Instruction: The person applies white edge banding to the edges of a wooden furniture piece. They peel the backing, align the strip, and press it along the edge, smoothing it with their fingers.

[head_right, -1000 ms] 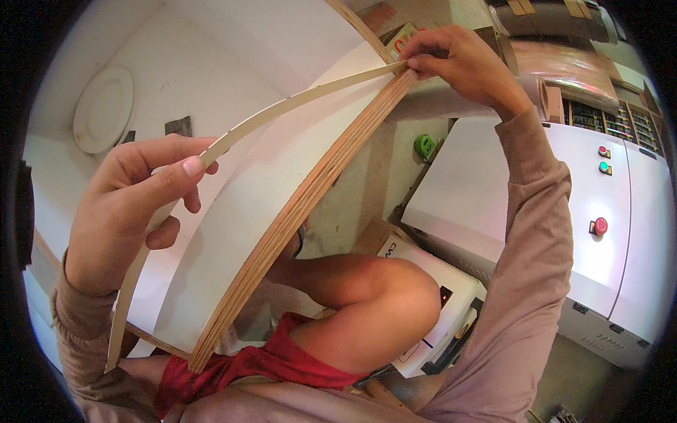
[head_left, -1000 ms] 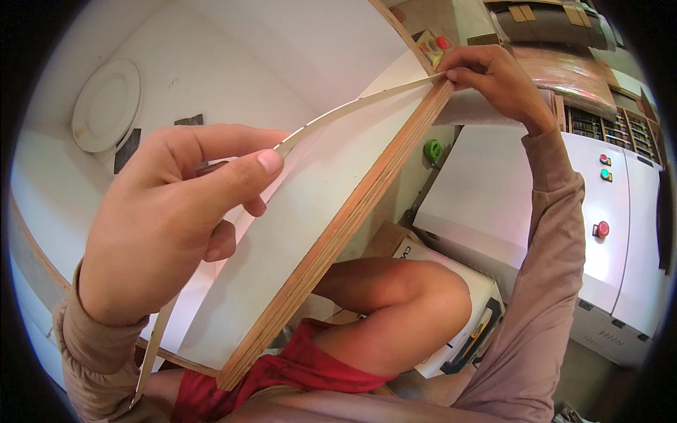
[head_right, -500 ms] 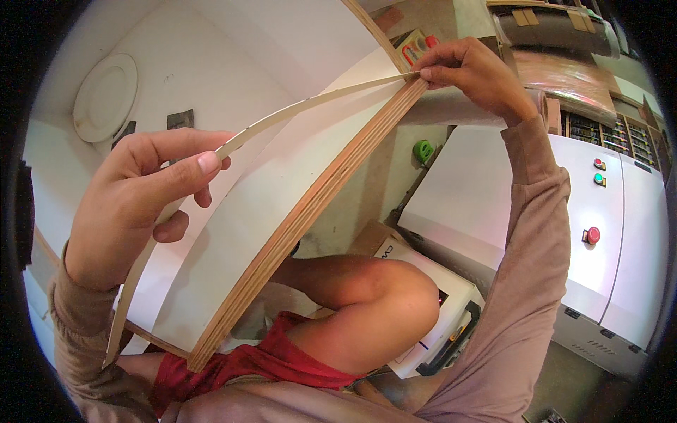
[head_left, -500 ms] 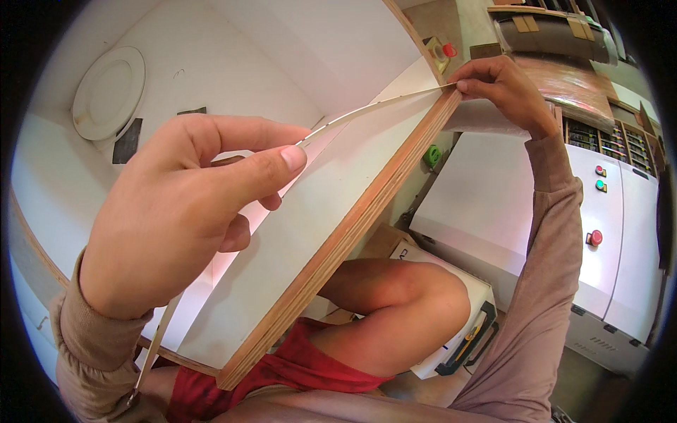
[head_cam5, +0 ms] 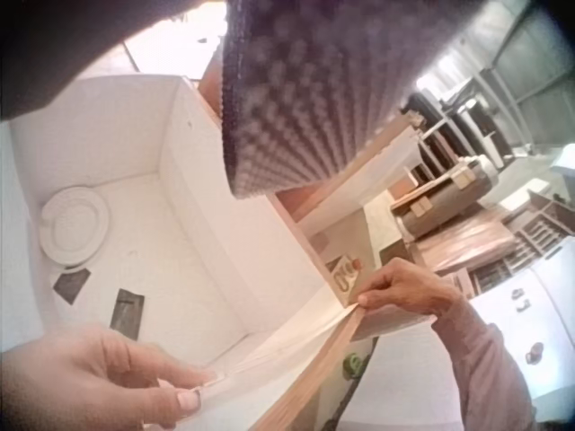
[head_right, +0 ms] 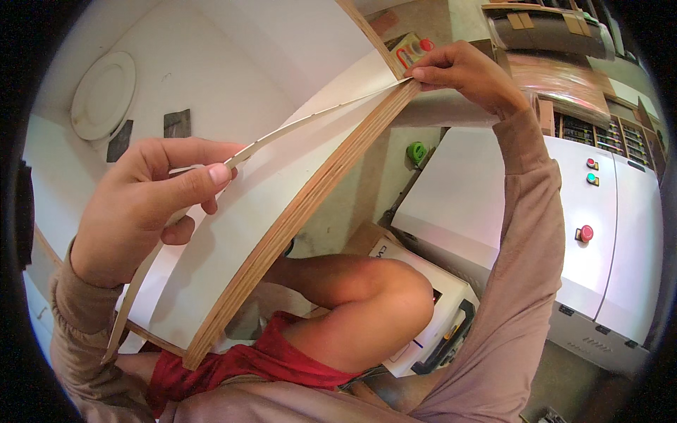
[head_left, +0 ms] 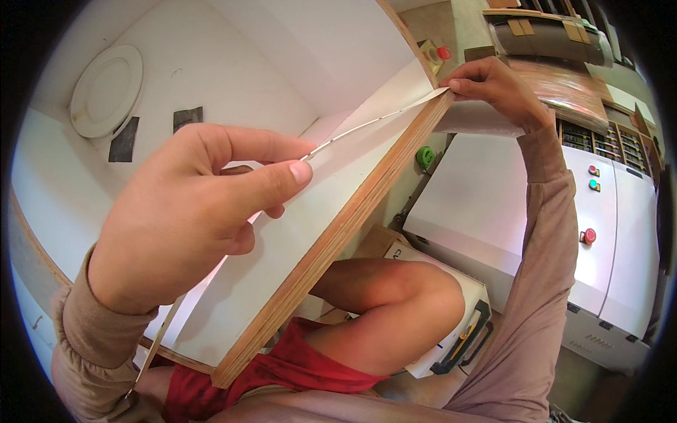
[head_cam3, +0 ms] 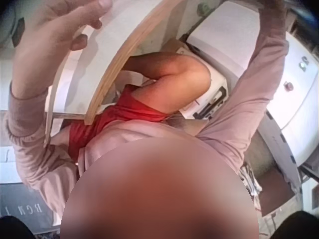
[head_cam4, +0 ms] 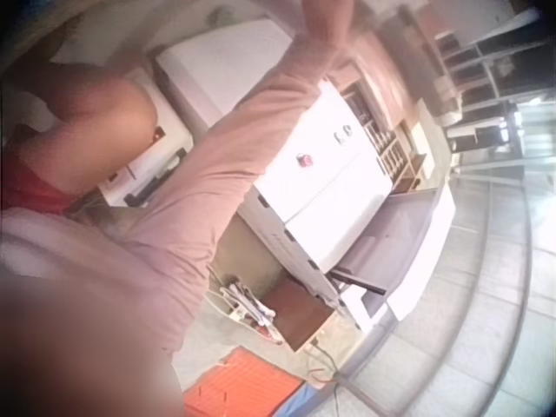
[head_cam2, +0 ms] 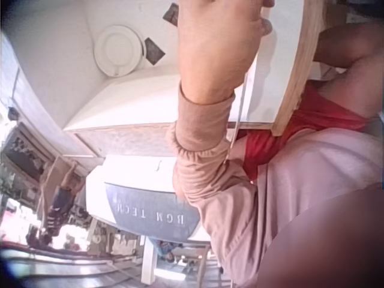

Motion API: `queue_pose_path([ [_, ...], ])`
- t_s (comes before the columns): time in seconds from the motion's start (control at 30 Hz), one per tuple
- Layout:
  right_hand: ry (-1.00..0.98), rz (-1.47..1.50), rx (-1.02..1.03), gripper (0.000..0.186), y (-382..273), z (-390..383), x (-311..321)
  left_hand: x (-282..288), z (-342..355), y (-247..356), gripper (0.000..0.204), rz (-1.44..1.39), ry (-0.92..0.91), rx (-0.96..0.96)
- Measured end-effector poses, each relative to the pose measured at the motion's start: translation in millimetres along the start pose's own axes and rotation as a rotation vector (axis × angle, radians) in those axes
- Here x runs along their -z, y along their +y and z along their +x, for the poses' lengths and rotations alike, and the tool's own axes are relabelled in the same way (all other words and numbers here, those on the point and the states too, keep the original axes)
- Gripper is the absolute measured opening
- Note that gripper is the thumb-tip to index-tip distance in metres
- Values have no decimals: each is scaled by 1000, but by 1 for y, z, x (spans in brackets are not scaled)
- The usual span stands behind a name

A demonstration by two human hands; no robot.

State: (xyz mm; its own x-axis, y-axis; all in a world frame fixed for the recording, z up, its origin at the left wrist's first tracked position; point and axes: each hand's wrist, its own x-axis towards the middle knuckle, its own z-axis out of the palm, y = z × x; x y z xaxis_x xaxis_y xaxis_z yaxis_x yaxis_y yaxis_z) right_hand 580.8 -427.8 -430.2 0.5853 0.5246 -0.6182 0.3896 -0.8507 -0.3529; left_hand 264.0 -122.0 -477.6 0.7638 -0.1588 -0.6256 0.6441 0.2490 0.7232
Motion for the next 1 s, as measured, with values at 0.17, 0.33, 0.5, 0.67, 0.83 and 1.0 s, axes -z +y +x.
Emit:
queue_pose_path([
  [0.17, 13, 107, 30, 37, 4, -1, -3, -7, -3, -2, 38, -19, -23, 45],
  [0.33, 29, 149, -16, 37, 7, 2, -4, -12, -3, -3, 40, -4, -41, 41],
  [0.5, -49, 170, -24, 33, 6, 3, 0, -11, -4, -6, 41, 116, -69, -107],
  [0.67, -66, 287, -31, 33, 8, 2, -1, -18, -3, -20, 34, 385, 52, -421],
  [0.83, -82, 298, -46, 32, 14, 7, 0, -29, -2, -30, 30, 496, 113, -557],
  [1.0, -89, 354, 3, 33, 22, 10, -2, -37, -3, -30, 26, 643, 151, -564],
])
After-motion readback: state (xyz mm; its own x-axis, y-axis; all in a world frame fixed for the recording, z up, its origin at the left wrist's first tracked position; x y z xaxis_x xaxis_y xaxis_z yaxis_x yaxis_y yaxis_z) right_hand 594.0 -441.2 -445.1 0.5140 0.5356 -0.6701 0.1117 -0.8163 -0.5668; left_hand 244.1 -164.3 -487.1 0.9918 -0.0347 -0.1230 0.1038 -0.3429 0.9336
